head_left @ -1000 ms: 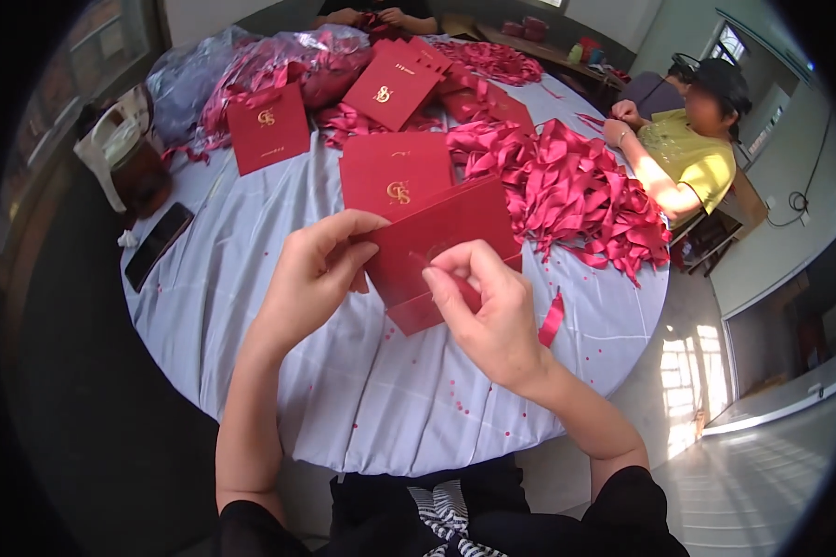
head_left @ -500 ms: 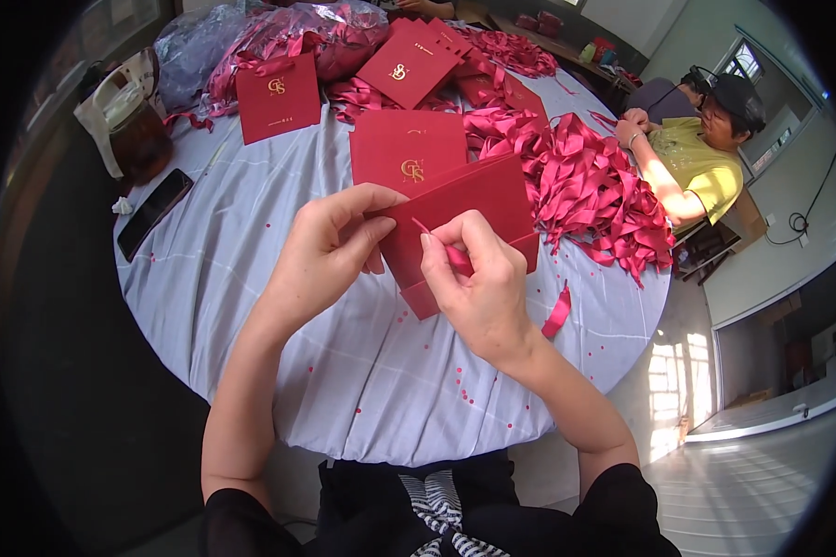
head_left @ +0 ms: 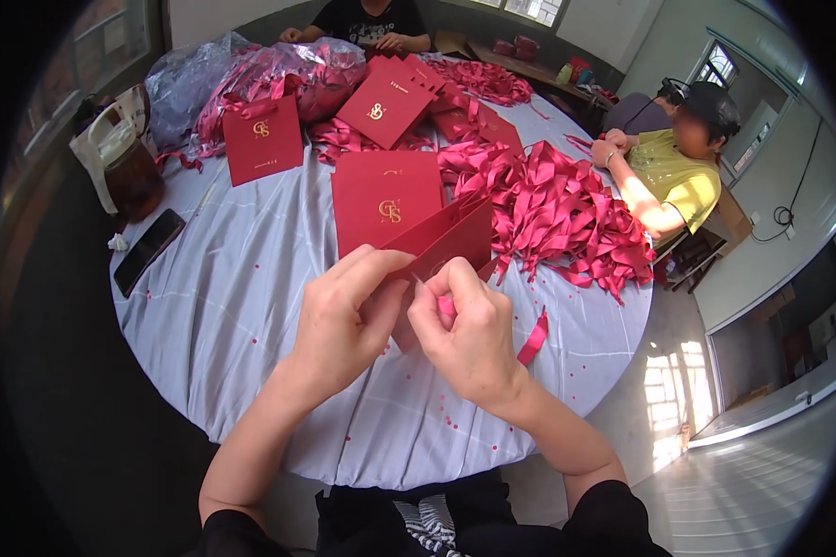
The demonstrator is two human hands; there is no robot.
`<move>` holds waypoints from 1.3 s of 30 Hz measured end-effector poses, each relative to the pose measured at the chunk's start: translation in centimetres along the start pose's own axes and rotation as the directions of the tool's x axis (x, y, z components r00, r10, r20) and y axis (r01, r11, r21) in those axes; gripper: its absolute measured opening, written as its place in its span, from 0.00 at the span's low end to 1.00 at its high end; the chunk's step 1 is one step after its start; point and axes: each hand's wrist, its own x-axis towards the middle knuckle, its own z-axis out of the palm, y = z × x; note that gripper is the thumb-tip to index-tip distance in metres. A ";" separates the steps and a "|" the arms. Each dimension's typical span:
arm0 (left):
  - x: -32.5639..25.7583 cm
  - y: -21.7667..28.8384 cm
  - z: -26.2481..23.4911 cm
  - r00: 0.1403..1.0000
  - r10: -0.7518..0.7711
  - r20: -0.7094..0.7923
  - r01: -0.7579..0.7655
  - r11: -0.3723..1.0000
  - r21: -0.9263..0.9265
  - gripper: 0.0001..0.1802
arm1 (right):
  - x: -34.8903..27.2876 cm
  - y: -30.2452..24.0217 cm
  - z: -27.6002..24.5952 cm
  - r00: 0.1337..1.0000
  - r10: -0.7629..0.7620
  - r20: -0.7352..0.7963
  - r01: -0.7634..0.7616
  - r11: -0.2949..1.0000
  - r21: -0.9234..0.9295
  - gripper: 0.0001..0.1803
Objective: The person assembles gift bags by inserting ribbon handles into slits on the paper bags by hand and pressing them flat on the table.
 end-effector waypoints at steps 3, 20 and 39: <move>-0.1 -0.2 0.2 1.000 0.015 -0.004 -0.015 1.000 -0.008 0.11 | 0.1 0.0 -0.3 0.993 0.101 0.061 -0.109 0.983 0.145 0.09; 0.5 2.2 -1.2 0.980 0.065 0.189 -0.073 0.997 0.034 0.14 | 2.3 -0.7 -5.4 0.946 -0.235 0.221 0.290 0.921 -0.262 0.14; -0.7 3.1 0.3 0.977 0.112 0.180 -0.140 0.979 0.150 0.13 | 8.3 1.5 -6.5 0.515 0.065 0.855 -0.181 0.983 0.034 0.12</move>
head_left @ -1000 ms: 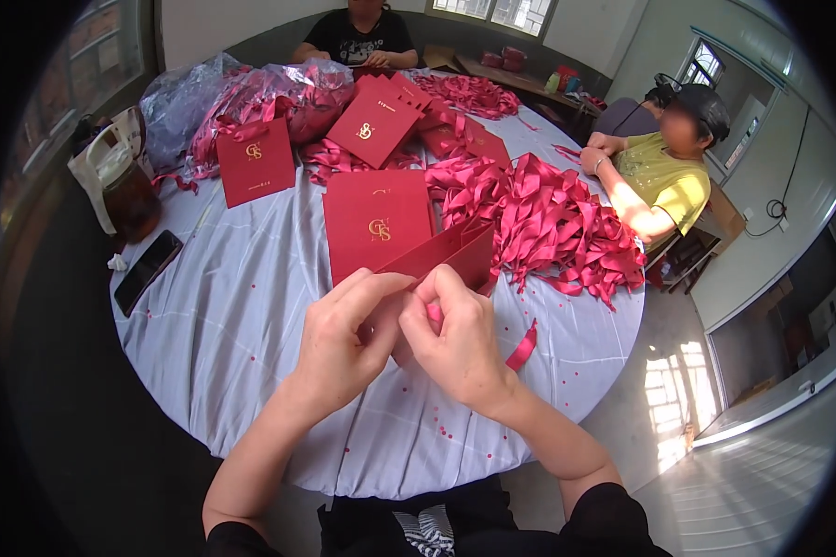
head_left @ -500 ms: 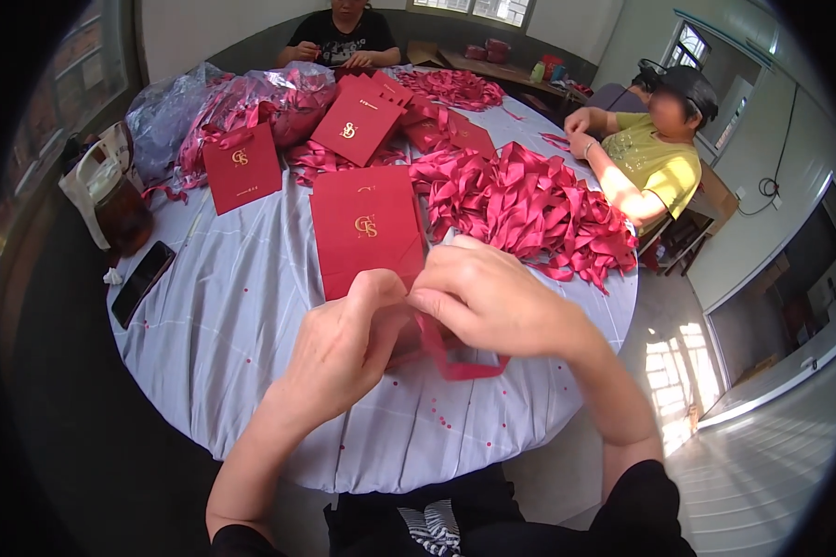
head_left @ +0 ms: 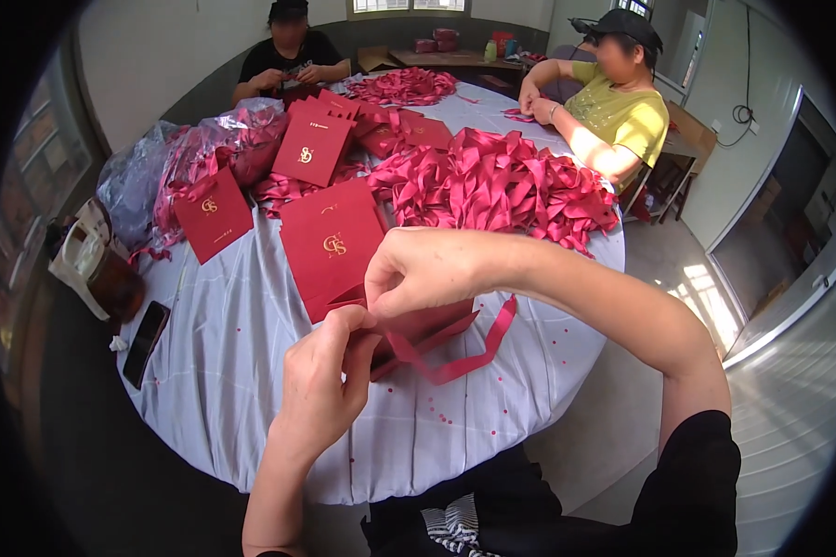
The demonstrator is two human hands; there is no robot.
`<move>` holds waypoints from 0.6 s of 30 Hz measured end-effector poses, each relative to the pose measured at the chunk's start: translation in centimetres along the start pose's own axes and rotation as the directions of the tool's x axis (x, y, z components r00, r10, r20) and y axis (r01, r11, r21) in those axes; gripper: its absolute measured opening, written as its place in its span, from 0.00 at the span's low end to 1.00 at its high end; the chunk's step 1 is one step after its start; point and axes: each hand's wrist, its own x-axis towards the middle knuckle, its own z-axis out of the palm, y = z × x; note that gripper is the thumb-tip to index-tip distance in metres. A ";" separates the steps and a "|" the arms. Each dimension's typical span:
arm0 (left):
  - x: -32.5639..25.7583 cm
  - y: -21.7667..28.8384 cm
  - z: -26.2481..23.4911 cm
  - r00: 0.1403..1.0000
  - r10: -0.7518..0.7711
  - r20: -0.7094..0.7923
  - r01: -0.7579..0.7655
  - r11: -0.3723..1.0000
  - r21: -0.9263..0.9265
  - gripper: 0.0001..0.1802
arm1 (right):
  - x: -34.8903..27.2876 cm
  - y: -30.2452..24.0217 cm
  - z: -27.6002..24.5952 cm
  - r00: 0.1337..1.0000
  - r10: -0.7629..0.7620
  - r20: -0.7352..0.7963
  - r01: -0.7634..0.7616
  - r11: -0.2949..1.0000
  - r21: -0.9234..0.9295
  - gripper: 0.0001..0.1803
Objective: The person assembles gift bags by inserting ribbon handles into slits on the paper bags by hand and pressing them flat on the table.
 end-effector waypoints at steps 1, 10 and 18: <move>0.0 0.2 -0.1 0.999 -0.039 0.000 0.039 0.999 -0.030 0.13 | 0.0 0.3 0.4 0.998 -0.030 -0.063 0.033 0.999 0.041 0.12; -0.1 0.3 1.2 0.999 -0.036 -0.024 0.035 0.999 -0.031 0.13 | 0.5 -0.2 -0.6 0.934 -0.079 -0.347 0.167 0.959 0.229 0.11; 0.0 0.6 1.7 0.999 -0.021 -0.047 0.018 0.999 -0.046 0.11 | 3.7 -0.3 -0.2 0.826 -0.102 -0.554 0.338 0.877 0.342 0.09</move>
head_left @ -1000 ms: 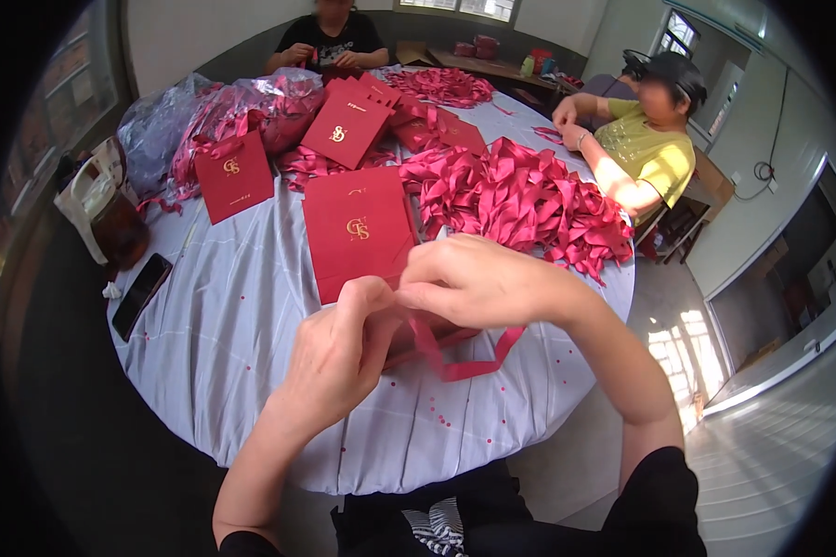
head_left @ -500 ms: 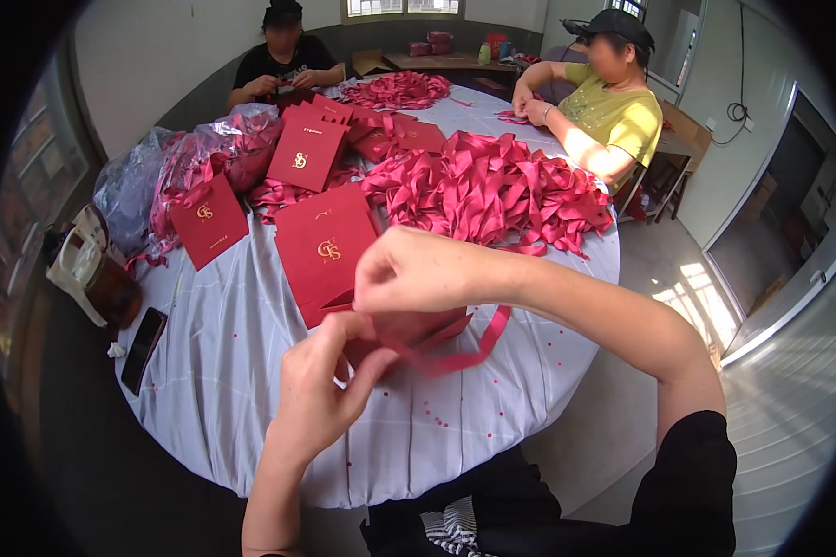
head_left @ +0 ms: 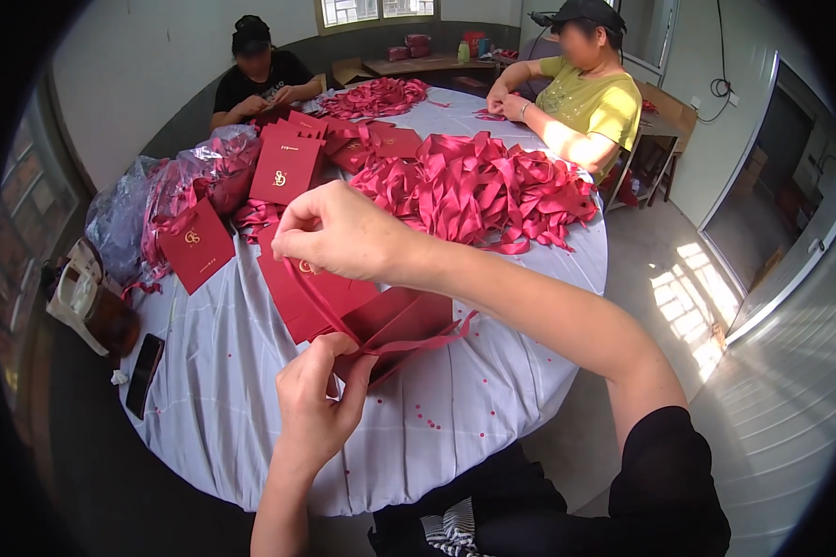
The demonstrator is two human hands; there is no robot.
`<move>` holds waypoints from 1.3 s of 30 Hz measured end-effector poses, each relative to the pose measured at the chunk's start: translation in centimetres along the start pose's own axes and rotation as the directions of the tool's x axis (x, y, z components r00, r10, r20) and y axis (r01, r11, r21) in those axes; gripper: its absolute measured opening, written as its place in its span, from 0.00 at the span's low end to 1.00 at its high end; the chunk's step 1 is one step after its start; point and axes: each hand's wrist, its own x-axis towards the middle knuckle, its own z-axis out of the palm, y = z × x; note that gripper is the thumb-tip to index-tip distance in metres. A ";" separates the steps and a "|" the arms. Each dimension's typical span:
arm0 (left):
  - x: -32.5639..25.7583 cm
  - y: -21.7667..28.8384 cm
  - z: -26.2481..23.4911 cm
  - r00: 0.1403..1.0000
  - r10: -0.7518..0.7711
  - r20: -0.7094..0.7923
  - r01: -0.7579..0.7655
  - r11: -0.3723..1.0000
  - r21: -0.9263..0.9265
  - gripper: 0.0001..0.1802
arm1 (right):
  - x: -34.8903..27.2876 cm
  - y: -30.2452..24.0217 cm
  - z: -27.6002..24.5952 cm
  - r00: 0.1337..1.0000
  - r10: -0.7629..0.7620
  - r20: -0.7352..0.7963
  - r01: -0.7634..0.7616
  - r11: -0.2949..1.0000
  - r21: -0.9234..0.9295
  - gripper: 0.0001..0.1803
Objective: The person assembles gift bags by inserting ribbon handles into slits on the paper bags by hand and pressing them flat on the table.
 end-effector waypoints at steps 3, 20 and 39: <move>0.0 0.3 0.1 1.000 0.013 -0.005 -0.013 1.000 0.023 0.11 | 0.5 0.2 0.5 0.995 -0.077 -0.057 0.078 0.997 0.017 0.09; 0.2 0.4 0.6 1.000 -0.006 -0.028 0.006 1.000 0.020 0.10 | 0.0 1.8 -0.1 0.896 -0.369 -0.247 0.279 0.901 -0.331 0.10; 0.8 -0.2 0.4 0.999 -0.028 -0.031 0.030 0.997 0.069 0.12 | -16.7 4.5 -3.0 0.978 -0.184 -0.103 0.113 0.870 -0.479 0.07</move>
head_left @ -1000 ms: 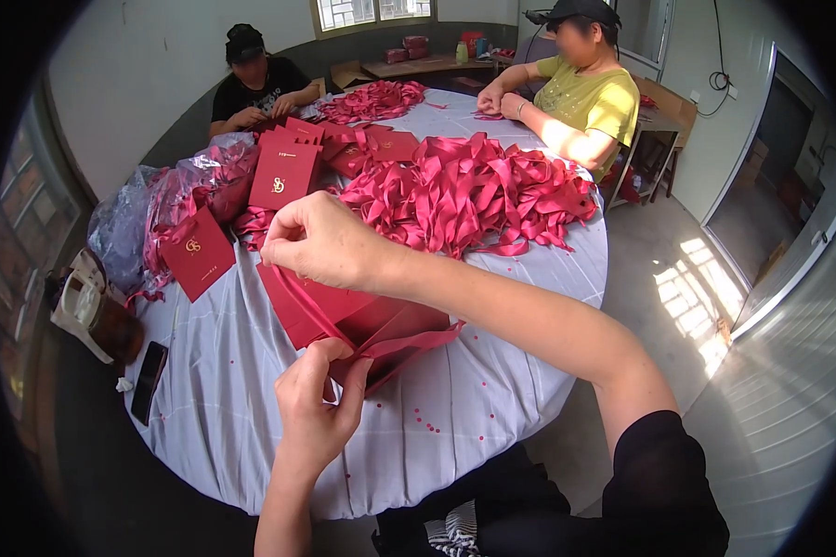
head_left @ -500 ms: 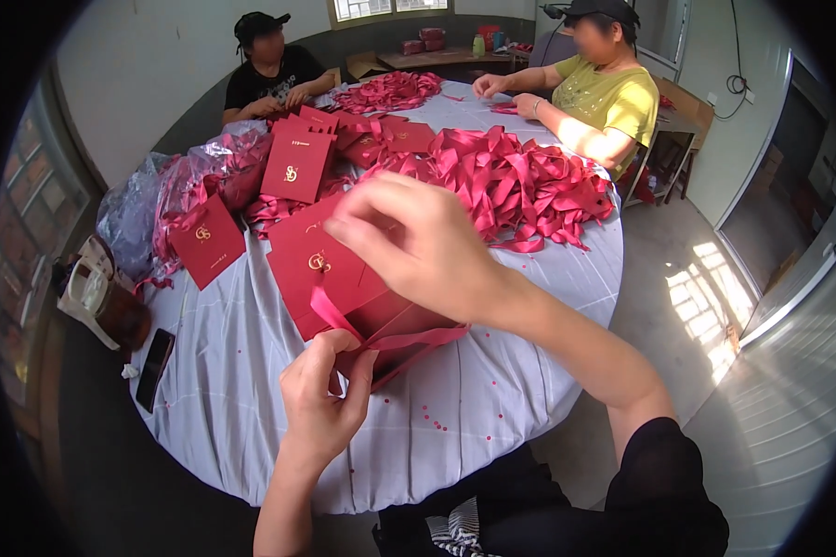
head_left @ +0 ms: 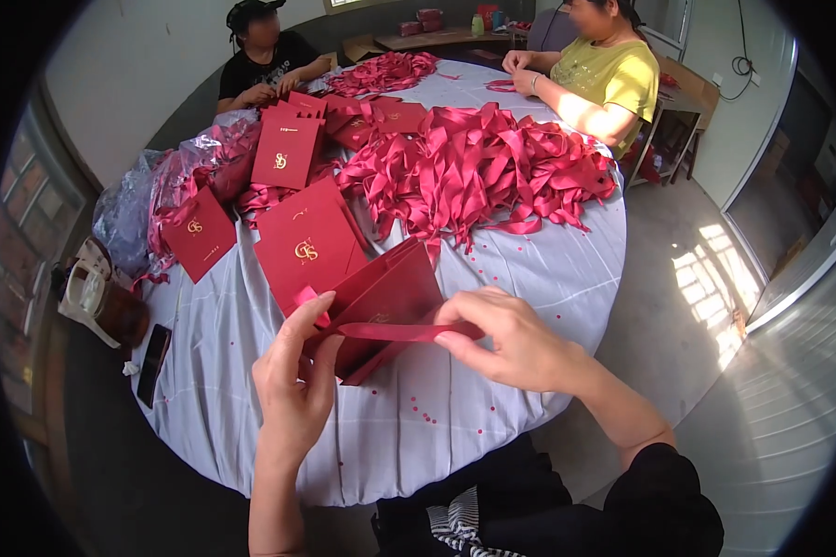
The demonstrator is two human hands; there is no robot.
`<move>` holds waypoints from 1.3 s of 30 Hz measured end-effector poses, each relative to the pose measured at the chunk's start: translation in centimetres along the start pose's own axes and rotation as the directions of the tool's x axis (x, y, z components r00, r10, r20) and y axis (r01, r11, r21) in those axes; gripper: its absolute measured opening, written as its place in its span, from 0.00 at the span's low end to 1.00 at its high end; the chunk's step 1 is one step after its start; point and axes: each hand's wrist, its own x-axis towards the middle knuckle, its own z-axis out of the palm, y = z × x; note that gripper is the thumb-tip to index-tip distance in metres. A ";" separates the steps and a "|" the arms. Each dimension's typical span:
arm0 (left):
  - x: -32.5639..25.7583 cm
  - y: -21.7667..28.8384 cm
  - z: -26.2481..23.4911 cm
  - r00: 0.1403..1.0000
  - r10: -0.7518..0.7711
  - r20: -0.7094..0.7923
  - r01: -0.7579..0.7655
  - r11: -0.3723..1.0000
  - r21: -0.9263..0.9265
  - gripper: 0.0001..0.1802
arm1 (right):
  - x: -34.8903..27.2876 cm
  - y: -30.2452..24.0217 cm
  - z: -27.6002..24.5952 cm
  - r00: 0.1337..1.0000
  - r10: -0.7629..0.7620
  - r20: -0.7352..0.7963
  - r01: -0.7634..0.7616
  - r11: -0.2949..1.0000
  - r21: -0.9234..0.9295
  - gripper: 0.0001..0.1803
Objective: The person assembles gift bags by inserting ribbon handles into slits on the paper bags by hand and pressing them flat on the table.
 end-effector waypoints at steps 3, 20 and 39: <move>0.4 -0.1 -0.6 0.997 0.010 0.074 -0.012 0.999 0.030 0.16 | -1.4 0.3 -1.0 0.967 0.216 0.133 -0.248 0.915 0.318 0.05; 4.6 3.7 0.2 0.966 0.015 0.260 -0.092 0.953 0.289 0.09 | -3.6 0.5 -2.9 0.900 0.372 -0.227 -0.097 0.678 0.729 0.08; 4.6 1.9 1.2 0.969 -0.008 0.247 -0.035 0.985 0.167 0.09 | 1.4 -0.5 2.5 0.888 0.394 0.238 -0.358 0.267 0.895 0.09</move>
